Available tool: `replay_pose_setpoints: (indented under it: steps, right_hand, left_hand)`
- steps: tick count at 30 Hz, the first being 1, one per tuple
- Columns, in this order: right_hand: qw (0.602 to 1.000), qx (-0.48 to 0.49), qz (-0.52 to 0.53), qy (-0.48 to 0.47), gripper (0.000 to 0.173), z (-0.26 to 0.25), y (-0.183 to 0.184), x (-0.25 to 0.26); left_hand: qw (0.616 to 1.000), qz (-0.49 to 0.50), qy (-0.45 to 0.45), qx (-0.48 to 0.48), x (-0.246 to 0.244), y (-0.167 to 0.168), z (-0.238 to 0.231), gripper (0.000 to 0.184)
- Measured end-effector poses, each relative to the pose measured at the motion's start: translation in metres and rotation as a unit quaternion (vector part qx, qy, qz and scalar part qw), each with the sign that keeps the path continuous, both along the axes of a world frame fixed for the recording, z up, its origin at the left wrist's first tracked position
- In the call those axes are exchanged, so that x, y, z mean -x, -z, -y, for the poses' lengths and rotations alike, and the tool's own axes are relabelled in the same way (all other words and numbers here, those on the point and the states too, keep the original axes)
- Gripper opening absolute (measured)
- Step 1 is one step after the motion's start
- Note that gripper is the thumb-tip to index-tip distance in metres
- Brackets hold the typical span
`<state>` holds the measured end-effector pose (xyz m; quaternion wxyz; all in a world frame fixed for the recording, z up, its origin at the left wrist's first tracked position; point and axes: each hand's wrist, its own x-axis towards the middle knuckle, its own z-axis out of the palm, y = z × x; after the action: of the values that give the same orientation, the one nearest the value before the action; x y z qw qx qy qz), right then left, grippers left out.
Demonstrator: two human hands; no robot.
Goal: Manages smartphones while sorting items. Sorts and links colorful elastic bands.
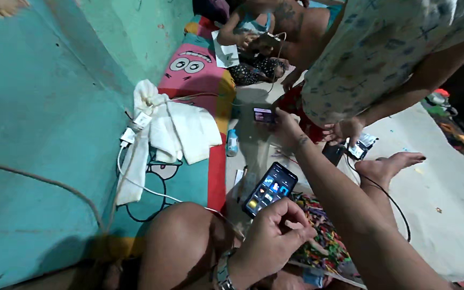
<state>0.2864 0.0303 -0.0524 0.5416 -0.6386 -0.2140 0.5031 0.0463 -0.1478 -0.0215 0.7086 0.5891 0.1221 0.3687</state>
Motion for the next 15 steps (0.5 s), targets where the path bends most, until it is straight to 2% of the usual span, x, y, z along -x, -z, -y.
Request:
replay_pose_setpoints:
  steps: [3,5,7,9,11,13,15]
  right_hand:
    - [0.997,0.005,0.082,0.007,0.060,0.025,0.005,0.012]
    - [0.992,-0.021,0.117,-0.038,0.049,0.055,-0.008,0.021]
    - [0.977,-0.077,0.125,-0.152,0.039,0.101,-0.033,0.029]
    - [0.931,-0.117,0.146,-0.314,0.046,0.156,-0.058,0.028]
    - [0.885,-0.147,0.190,-0.399,0.050,0.204,-0.075,0.026]
    - [0.866,-0.181,0.220,-0.410,0.044,0.236,-0.081,0.028]
    - [0.861,-0.220,0.253,-0.383,0.035,0.253,-0.077,0.035]
  left_hand:
    - [1.000,0.009,-0.015,-0.023,0.002,-0.001,0.000,0.010]
    - [0.999,0.015,-0.035,-0.029,0.001,-0.001,0.001,0.009]
    - [0.996,0.030,-0.067,-0.045,0.001,-0.002,-0.001,0.008]
    - [0.990,0.048,-0.111,-0.067,0.000,-0.003,-0.003,0.008]
    - [0.984,0.053,-0.147,-0.090,0.000,-0.004,-0.006,0.008]
    - [0.982,0.048,-0.156,-0.100,-0.001,-0.004,-0.007,0.008]
    - [0.984,0.045,-0.139,-0.098,-0.003,-0.005,-0.004,0.009]
